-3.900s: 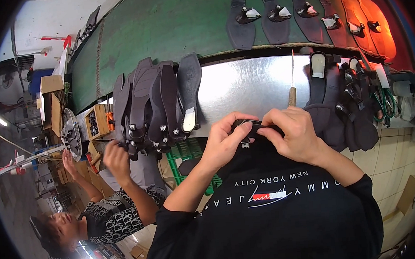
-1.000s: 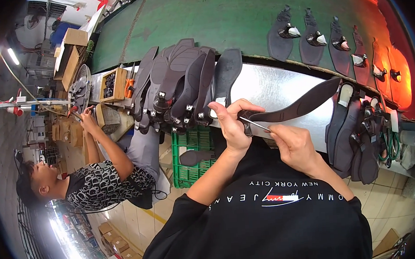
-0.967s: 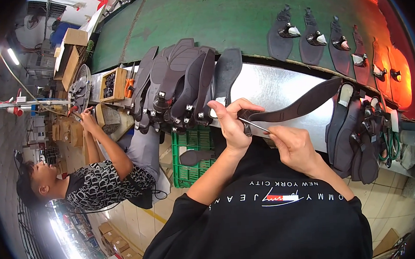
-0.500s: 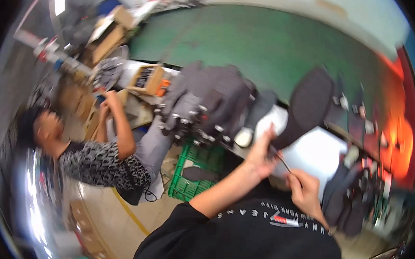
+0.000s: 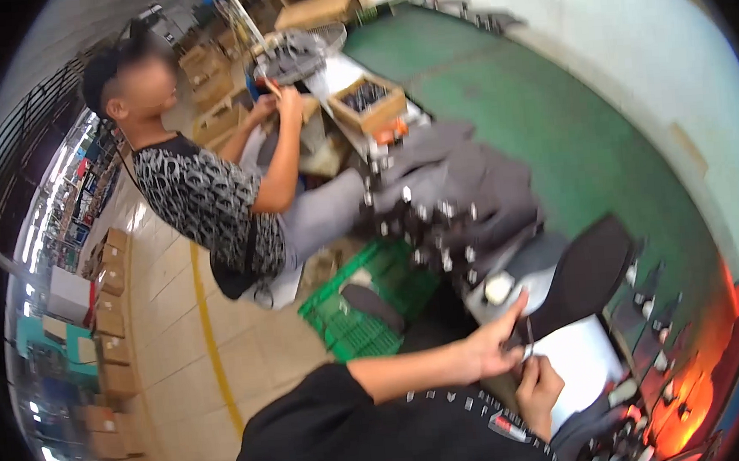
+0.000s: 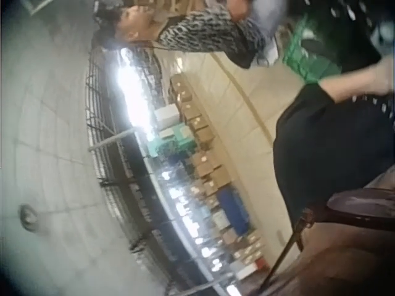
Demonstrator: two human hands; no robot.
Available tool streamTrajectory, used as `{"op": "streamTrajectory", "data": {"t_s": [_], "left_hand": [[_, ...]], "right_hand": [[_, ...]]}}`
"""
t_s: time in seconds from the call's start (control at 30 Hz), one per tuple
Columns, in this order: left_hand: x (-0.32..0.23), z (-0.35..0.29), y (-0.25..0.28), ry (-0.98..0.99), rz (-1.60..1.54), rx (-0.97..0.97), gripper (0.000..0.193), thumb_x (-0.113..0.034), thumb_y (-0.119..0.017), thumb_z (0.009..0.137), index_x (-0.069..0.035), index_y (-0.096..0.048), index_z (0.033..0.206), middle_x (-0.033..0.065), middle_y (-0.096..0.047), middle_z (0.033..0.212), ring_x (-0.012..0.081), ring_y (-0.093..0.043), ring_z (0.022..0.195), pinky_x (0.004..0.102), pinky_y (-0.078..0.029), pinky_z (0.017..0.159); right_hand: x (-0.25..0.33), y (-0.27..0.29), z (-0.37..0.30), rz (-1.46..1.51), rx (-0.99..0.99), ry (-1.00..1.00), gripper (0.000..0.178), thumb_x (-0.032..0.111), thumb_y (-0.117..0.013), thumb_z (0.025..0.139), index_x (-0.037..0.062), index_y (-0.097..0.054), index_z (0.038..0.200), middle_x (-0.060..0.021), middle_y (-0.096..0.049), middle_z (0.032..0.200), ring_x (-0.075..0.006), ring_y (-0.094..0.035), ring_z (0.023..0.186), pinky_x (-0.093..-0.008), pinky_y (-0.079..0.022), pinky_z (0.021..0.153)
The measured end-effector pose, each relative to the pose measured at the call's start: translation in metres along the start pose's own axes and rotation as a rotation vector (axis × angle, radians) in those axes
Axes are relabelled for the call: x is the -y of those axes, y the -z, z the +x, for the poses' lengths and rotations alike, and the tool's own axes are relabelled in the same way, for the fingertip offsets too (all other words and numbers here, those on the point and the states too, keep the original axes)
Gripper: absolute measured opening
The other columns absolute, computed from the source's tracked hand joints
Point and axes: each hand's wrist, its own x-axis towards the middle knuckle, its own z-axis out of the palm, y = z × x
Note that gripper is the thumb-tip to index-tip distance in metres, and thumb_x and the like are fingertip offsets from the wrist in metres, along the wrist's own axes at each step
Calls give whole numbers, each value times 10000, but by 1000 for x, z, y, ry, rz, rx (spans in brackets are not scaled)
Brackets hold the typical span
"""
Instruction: Manually assembling and trimming shoe soles and heels in a factory setting.
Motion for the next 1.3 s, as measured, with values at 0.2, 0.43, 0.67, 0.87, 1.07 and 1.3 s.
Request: {"op": "streamTrajectory", "data": {"t_s": [0.2,0.43,0.67,0.87,1.07,1.3], "left_hand": [[-24,12,-15,533,-284,-145,491,-620,-694,707,-161,-552,806,-64,-416,544,78,-282,361,213,-215,370],[-24,39,-19,572,-289,186,476,-608,-619,784,-164,-493,666,-71,-452,568,59,-343,391,187,-256,348],[51,83,7,634,-143,369,426,-571,-584,828,-154,-576,744,-77,-511,672,27,-459,543,172,-300,399],[41,78,2,658,-194,363,236,-389,-684,824,-163,-647,880,-101,-579,772,10,-500,690,184,-357,497],[46,79,5,601,-239,546,257,-174,-675,806,-85,-646,1045,-4,-658,937,42,-574,726,210,-499,593],[33,75,7,569,-169,523,297,-88,-625,820,-13,-613,1107,75,-642,1022,138,-635,846,278,-560,692]], "right_hand": [[13,0,-3,146,216,23,150,27,-498,885,-11,-537,744,-51,-476,537,-111,-465,505,-256,-390,498],[1,19,1,365,93,-75,329,186,-470,952,33,-475,661,-13,-441,567,-83,-408,474,-222,-303,438],[-26,4,4,853,-611,-475,299,315,-413,976,96,-432,773,20,-361,585,-66,-324,462,-190,-275,424],[-53,0,-7,800,-474,-502,303,342,-437,974,73,-447,834,18,-386,609,-60,-359,491,-181,-271,456],[-56,-6,-12,726,-491,-361,251,276,-428,984,45,-521,948,36,-393,672,-40,-350,535,-176,-279,483],[-51,6,-18,835,-422,-467,246,265,-417,985,67,-466,848,3,-415,597,-65,-361,481,-192,-276,425]]}}
